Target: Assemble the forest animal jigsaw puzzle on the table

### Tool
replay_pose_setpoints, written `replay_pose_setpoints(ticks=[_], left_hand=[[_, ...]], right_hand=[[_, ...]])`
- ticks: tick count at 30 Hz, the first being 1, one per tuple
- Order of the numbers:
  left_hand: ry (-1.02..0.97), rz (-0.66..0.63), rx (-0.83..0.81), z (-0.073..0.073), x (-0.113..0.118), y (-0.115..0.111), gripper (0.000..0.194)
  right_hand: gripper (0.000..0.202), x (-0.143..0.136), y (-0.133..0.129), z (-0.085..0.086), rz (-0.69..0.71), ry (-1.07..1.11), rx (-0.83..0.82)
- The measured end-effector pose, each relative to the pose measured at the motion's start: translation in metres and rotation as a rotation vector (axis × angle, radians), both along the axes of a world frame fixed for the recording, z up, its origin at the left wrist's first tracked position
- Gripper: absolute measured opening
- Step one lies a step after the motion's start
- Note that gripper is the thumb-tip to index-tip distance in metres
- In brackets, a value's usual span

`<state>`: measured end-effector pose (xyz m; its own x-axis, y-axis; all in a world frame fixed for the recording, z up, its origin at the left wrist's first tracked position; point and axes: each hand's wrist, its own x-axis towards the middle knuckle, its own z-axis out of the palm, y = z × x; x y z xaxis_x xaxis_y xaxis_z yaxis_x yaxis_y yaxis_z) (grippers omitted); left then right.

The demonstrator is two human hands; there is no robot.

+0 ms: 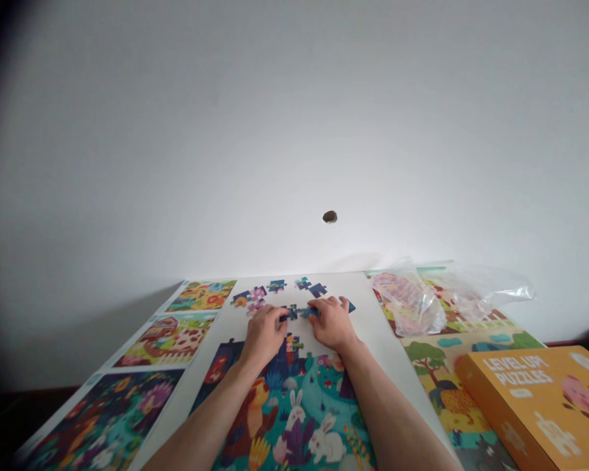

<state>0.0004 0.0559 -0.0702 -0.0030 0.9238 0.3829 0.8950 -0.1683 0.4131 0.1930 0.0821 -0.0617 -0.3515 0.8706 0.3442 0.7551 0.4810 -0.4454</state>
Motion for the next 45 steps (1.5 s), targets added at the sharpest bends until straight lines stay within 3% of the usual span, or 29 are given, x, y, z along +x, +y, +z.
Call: replay_pose_setpoints(ticks=[6,13,16,21,27,31,35,45], left_hand=[[-0.037,-0.023,0.003,-0.002,-0.003,-0.002,0.021],[-0.055,-0.026,-0.019,-0.002,-0.002,-0.001,0.022],[-0.049,-0.022,-0.020,-0.002,-0.002,-0.001,0.021],[-0.043,-0.039,0.003,0.000,-0.003,-0.002,0.020],[-0.040,-0.048,0.002,-0.001,-0.004,-0.002,0.019],[-0.042,-0.049,-0.002,-0.001,-0.004,-0.002,0.019],[-0.041,-0.046,-0.009,-0.001,-0.004,-0.002,0.025],[-0.029,-0.024,-0.003,-0.004,-0.008,0.000,0.035]], right_hand=[[0.027,0.004,0.002,0.004,-0.044,0.075,0.125],[0.030,0.032,-0.001,0.023,-0.453,0.327,0.448],[0.029,0.046,-0.004,0.029,-0.494,0.393,0.463],[0.031,0.058,0.000,0.026,-0.507,0.355,0.371],[0.032,0.059,0.008,0.021,-0.681,0.202,0.107],[0.031,0.054,0.010,0.018,-0.722,0.024,-0.080],[0.050,0.049,0.011,0.009,-0.710,-0.131,-0.209],[0.045,0.042,0.011,0.006,-0.659,-0.204,-0.246]])
